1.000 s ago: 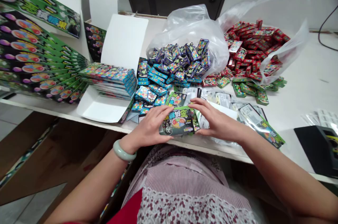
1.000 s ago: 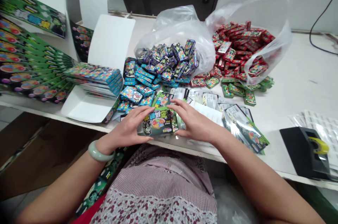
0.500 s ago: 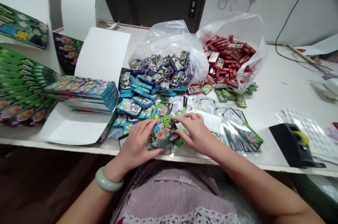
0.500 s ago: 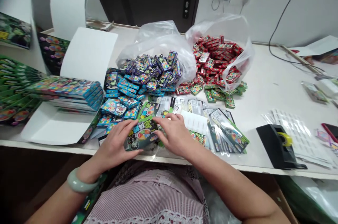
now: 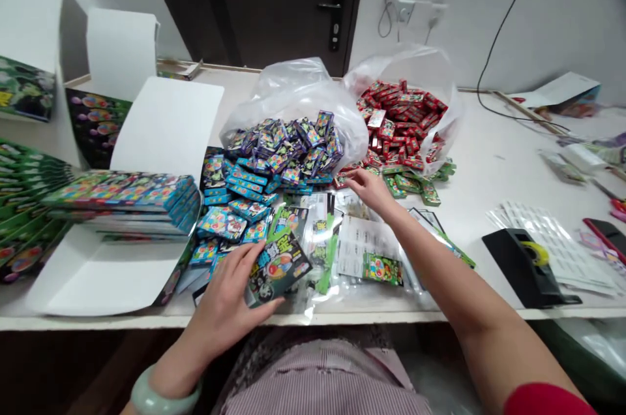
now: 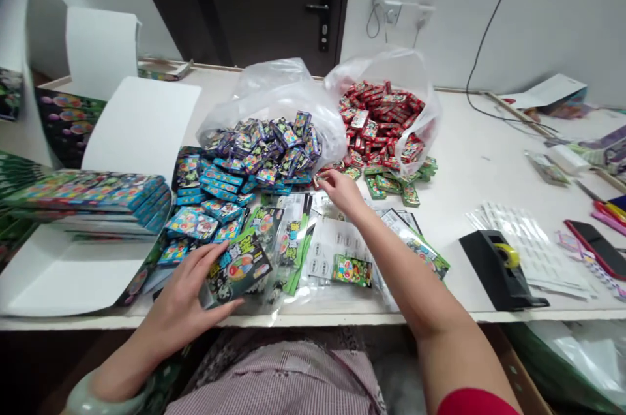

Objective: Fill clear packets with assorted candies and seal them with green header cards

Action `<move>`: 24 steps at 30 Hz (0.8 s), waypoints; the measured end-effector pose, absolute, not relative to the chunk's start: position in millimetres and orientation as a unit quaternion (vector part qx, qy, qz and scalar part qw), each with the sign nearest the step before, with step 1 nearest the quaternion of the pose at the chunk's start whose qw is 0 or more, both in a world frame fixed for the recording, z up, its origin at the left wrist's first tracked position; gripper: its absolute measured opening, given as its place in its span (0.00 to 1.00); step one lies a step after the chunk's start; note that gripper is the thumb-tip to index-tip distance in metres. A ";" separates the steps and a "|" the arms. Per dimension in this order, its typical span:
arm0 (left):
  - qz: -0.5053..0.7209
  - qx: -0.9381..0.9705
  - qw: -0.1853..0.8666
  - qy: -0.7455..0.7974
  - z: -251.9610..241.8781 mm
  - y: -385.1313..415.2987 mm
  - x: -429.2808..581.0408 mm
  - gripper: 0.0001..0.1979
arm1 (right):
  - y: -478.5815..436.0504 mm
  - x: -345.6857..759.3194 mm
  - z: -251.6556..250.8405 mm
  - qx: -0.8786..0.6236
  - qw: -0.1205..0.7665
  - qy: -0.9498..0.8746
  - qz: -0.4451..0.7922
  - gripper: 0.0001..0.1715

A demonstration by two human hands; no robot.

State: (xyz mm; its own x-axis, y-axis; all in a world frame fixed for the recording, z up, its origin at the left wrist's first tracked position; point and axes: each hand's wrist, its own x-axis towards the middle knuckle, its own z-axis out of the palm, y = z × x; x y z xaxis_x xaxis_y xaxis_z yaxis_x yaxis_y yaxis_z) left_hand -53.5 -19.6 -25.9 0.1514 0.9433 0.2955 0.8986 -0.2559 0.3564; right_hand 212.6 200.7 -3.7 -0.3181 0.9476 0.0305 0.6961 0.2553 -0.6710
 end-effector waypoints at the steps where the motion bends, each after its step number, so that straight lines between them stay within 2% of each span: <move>1: 0.231 0.756 0.044 0.610 -26.1 -19.7 -55.8 0.40 | 220.2 217.2 -7.2 -0.564 0.208 -0.756 0.259 0.17; 3: 0.226 0.752 0.035 0.618 -27.6 -21.2 -59.8 0.40 | 248.9 221.8 -16.8 -0.594 0.186 -0.750 0.225 0.24; 6: 0.223 0.747 0.022 0.626 -32.3 -24.2 -64.7 0.41 | 269.0 217.9 -33.9 -0.621 0.157 -0.744 0.190 0.40; 8: 0.221 0.745 0.015 0.629 -35.4 -25.1 -67.3 0.41 | 275.0 213.7 -43.6 -0.632 0.146 -0.739 0.181 0.44; 11: 0.220 0.745 0.011 0.630 -37.2 -23.6 -69.5 0.42 | 282.7 213.7 -51.4 -0.640 0.142 -0.731 0.187 0.40; 15: 0.224 0.741 0.023 0.632 -34.2 -19.9 -71.1 0.41 | 287.0 228.6 -47.5 -0.616 0.160 -0.733 0.240 0.22; 17: 0.227 0.738 0.025 0.635 -31.7 -19.3 -72.7 0.40 | 285.1 240.0 -40.7 -0.589 0.177 -0.741 0.270 0.17; 20: 0.229 0.735 0.031 0.637 -29.3 -19.8 -73.9 0.40 | 281.0 257.8 -29.5 -0.567 0.186 -0.747 0.295 0.21; 24: 0.231 0.738 0.045 0.632 -30.1 -19.9 -67.9 0.40 | 276.8 272.2 -23.6 -0.584 0.128 -0.743 0.302 0.24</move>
State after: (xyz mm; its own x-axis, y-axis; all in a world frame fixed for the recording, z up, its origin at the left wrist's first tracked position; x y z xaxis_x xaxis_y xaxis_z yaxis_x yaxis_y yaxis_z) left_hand -67.9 -19.9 -30.1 0.0937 0.9544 0.2835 0.9129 -0.1960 0.3581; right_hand 272.2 276.8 -23.6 -0.2851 0.9446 -0.1624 0.7898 0.1356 -0.5981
